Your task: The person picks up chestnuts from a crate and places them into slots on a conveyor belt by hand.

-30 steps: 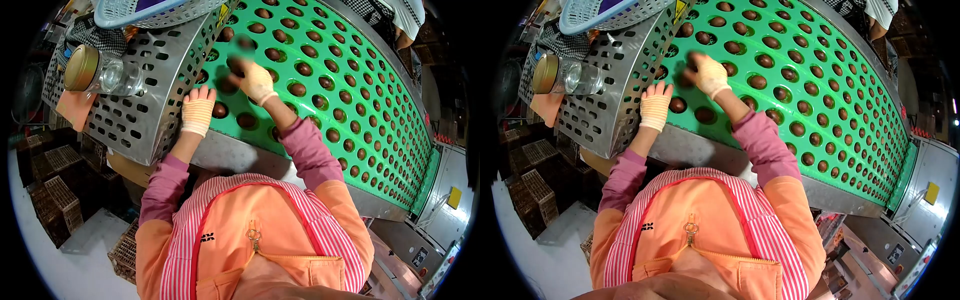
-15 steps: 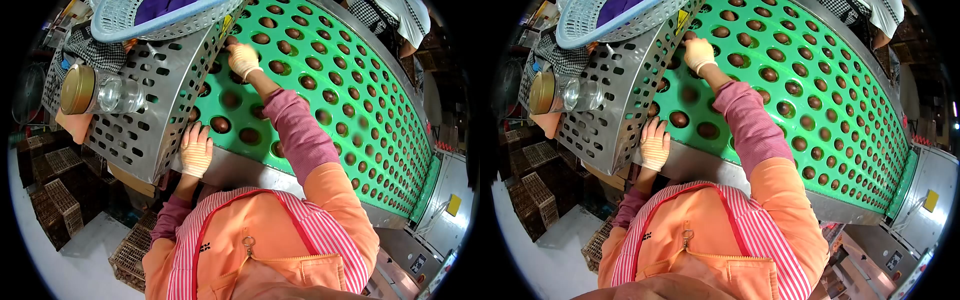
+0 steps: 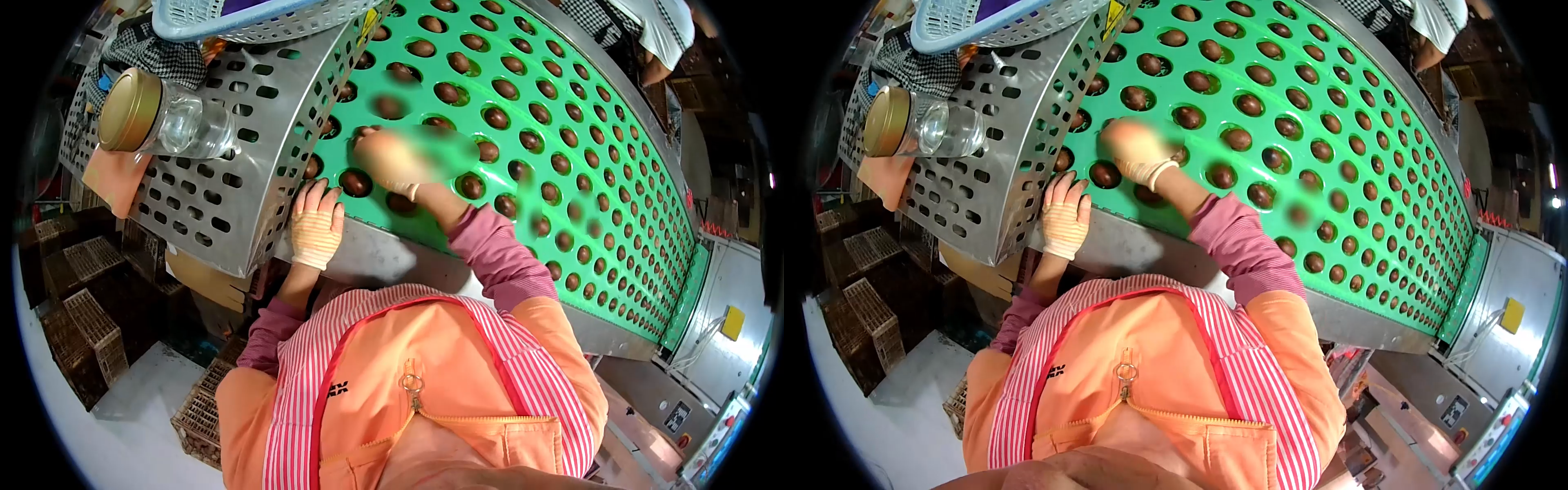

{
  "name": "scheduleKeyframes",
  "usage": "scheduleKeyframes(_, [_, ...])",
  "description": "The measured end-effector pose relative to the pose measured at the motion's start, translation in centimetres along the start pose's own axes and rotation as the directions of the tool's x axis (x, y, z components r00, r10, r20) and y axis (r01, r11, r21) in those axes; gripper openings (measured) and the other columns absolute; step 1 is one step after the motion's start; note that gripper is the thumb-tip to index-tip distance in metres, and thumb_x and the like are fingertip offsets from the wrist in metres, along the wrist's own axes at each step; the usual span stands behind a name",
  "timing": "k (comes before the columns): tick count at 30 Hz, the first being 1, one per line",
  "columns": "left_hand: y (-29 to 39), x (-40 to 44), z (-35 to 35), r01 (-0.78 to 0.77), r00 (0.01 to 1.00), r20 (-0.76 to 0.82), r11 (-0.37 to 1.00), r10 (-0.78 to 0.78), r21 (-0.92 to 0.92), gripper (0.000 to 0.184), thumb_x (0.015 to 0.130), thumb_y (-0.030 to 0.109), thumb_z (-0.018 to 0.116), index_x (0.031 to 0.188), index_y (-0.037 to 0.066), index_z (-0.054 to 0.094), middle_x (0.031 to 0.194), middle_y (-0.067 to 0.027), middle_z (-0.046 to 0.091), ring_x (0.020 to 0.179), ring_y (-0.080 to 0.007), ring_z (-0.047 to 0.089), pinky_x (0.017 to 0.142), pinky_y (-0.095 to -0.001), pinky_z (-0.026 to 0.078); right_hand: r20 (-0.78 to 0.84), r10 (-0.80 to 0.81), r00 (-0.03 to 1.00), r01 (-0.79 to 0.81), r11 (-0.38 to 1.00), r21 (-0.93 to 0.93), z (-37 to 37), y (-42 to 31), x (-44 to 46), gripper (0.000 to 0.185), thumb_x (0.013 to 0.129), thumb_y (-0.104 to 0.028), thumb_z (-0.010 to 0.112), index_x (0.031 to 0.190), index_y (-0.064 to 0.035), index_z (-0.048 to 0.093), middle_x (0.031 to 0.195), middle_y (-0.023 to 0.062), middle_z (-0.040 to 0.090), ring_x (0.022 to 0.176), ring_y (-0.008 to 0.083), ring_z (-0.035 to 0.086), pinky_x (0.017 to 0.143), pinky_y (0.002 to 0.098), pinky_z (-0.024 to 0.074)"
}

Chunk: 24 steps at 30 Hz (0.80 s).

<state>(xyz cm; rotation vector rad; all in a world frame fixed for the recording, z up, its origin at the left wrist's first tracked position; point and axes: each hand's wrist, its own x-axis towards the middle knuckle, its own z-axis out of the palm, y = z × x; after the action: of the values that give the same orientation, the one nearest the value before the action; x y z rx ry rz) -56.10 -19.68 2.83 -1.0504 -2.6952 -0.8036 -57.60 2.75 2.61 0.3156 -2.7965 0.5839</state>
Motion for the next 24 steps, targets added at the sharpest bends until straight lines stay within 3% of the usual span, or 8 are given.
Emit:
scheduleKeyframes(2, [-0.1, 0.0, 0.1, -0.006, 1.000, -0.005, 1.000, 0.006, -0.012, 0.026, 0.087, 0.016, 0.059, 0.111, 0.007, 0.064, 0.125, -0.0121, 0.054, 0.118, -0.0336, 0.048, 0.100, -0.0447, 0.041, -0.064, -0.066, 0.996, 0.067, 0.998, 0.007, 0.2, -1.1, -0.5, 0.013, 0.077, -0.009, 0.057, 0.088, -0.0049, 0.063, 0.089, 0.0171, 0.062, 0.085, 0.0342, 0.060, 0.074, 0.0426, 0.0503])
scheduleKeyframes(3, [-0.2, -0.1, 0.1, -0.010, 1.000, -0.006, 1.000, 0.010, -0.017, 0.026, 0.087, 0.016, 0.058, 0.111, 0.008, 0.064, 0.124, -0.0121, 0.055, 0.117, -0.0336, 0.049, 0.100, -0.0446, 0.041, 0.491, 0.160, 0.857, -0.162, 0.986, -0.038, -3.4, -3.2, 1.1, 0.033, 0.084, -0.012, 0.058, 0.116, -0.0084, 0.059, 0.129, 0.0126, 0.056, 0.118, 0.0297, 0.053, 0.097, 0.0377, 0.0470])
scheduleKeyframes(6, [-0.7, -0.2, 0.3, 0.012, 0.999, -0.034, 0.993, -0.016, -0.116, 0.025, 0.088, 0.014, 0.056, 0.111, 0.008, 0.064, 0.122, -0.0126, 0.057, 0.114, -0.0339, 0.051, 0.099, -0.0442, 0.042, -0.083, 0.033, 0.996, -0.015, 0.976, 0.216, -1.0, -3.5, -1.9, 0.018, 0.076, -0.007, 0.060, 0.094, -0.0056, 0.064, 0.095, 0.0158, 0.061, 0.088, 0.0347, 0.059, 0.074, 0.0443, 0.0499])
scheduleKeyframes(7, [-0.9, -0.1, 0.2, -0.001, 0.998, -0.065, 0.987, -0.010, -0.158, 0.025, 0.089, 0.013, 0.053, 0.111, 0.008, 0.064, 0.121, -0.0129, 0.058, 0.113, -0.0341, 0.051, 0.098, -0.0443, 0.042, 0.146, 0.197, 0.969, -0.209, 0.975, 0.070, -2.2, -3.9, -2.5, 0.024, 0.076, -0.006, 0.062, 0.099, -0.0064, 0.063, 0.097, 0.0151, 0.061, 0.091, 0.0357, 0.059, 0.076, 0.0448, 0.0499])
scheduleKeyframes(8, [-1.1, -0.1, 0.3, 0.004, 0.998, -0.059, 0.981, -0.016, -0.192, 0.025, 0.089, 0.013, 0.052, 0.111, 0.008, 0.065, 0.120, -0.0129, 0.058, 0.113, -0.0341, 0.052, 0.098, -0.0442, 0.042, -0.222, 0.185, 0.957, -0.155, 0.977, 0.144, -2.2, -3.8, -4.5, 0.025, 0.076, -0.005, 0.062, 0.101, -0.0065, 0.063, 0.100, 0.0148, 0.062, 0.095, 0.0373, 0.058, 0.081, 0.0446, 0.0496])
scheduleKeyframes(12, [-1.3, 0.7, 0.5, 0.027, 0.991, 0.137, 0.989, -0.008, -0.144, 0.032, 0.090, 0.022, 0.054, 0.119, 0.010, 0.061, 0.131, -0.0128, 0.052, 0.121, -0.0350, 0.046, 0.101, -0.0475, 0.040, -0.458, 0.431, 0.777, -0.450, 0.890, 0.073, -5.4, -3.0, -13.9, 0.031, 0.078, -0.005, 0.063, 0.109, -0.0064, 0.061, 0.110, 0.0149, 0.062, 0.105, 0.0383, 0.056, 0.090, 0.0456, 0.0472])
scheduleKeyframes(16, [-0.8, 1.1, 0.8, -0.055, 0.961, 0.276, 0.993, 0.023, 0.108, 0.052, 0.089, 0.036, 0.058, 0.134, 0.012, 0.049, 0.144, -0.0157, 0.038, 0.131, -0.0383, 0.036, 0.105, -0.0534, 0.034, -0.521, 0.562, 0.642, -0.723, 0.670, -0.169, -8.4, -5.3, -22.7, 0.035, 0.079, -0.007, 0.066, 0.114, -0.0061, 0.061, 0.123, 0.0200, 0.057, 0.110, 0.0392, 0.054, 0.093, 0.0463, 0.0460])
scheduleKeyframes(24, [0.1, 2.4, 0.6, -0.036, 0.922, 0.387, 0.990, -0.021, 0.138, 0.054, 0.089, 0.041, 0.059, 0.135, 0.016, 0.048, 0.146, -0.0168, 0.037, 0.128, -0.0406, 0.040, 0.104, -0.0536, 0.035, -0.666, 0.550, 0.505, -0.817, 0.554, -0.162, -6.7, -7.5, -28.8, 0.031, 0.082, -0.011, 0.066, 0.112, -0.0056, 0.062, 0.118, 0.0194, 0.057, 0.106, 0.0411, 0.053, 0.094, 0.0504, 0.0417])
